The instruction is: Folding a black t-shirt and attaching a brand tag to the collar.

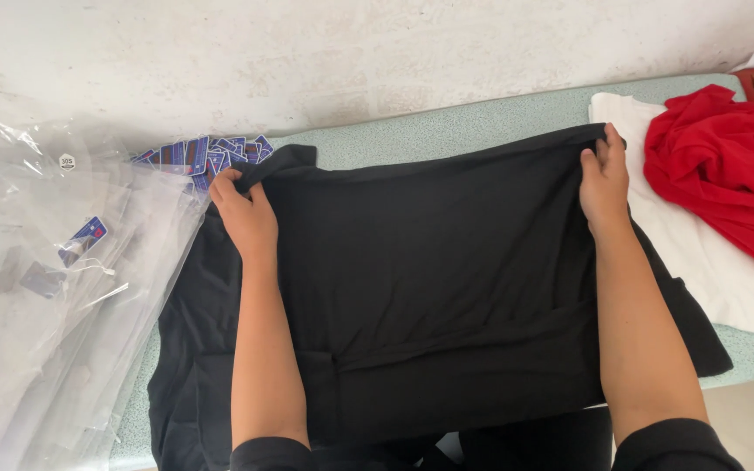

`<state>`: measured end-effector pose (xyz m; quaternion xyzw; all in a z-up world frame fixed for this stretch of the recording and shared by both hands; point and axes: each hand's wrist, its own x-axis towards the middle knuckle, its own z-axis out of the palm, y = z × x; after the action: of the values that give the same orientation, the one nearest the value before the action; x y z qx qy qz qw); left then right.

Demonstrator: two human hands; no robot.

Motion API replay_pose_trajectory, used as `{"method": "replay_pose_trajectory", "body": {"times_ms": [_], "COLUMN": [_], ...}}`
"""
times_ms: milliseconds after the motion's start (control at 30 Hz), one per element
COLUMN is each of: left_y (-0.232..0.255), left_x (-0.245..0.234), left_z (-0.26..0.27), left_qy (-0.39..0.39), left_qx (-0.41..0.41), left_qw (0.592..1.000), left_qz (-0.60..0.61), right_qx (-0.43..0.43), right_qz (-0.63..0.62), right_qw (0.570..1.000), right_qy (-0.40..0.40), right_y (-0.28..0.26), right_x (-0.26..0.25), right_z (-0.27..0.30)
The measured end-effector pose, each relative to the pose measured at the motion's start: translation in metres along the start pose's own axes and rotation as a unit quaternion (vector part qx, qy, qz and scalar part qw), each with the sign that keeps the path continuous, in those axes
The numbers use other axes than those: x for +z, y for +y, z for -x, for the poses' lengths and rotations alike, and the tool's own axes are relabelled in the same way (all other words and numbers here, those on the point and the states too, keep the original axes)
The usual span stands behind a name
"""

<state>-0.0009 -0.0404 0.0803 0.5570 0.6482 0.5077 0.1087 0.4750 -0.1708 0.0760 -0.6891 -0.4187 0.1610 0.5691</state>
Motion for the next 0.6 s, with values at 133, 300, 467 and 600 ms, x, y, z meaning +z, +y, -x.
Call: {"method": "replay_pose_trajectory", "body": {"times_ms": [133,300,467,600], "left_y": [-0.028,-0.033,0.040,0.058], "left_x": [0.025,0.032,0.020,0.059], "left_z": [0.002,0.009,0.047,0.095], "left_qy": [0.022,-0.023,-0.131,-0.233], "left_qx": [0.023,0.046,0.101,0.325], "left_qw": [0.999,0.998,0.945,0.901], "left_qz": [0.025,-0.035,-0.283,-0.170], "right_qx": [0.023,-0.105,-0.314,-0.391], "right_qz": [0.080,0.272,0.443,0.302], "right_qw": [0.996,0.955,0.836,0.829], "right_qy": [-0.036,-0.058,-0.076,-0.263], "right_y": [0.015,0.009,0.000,0.000], "right_x": [-0.003,0.004,0.051,0.087], "right_z": [-0.006,-0.002,0.027,0.053]}}
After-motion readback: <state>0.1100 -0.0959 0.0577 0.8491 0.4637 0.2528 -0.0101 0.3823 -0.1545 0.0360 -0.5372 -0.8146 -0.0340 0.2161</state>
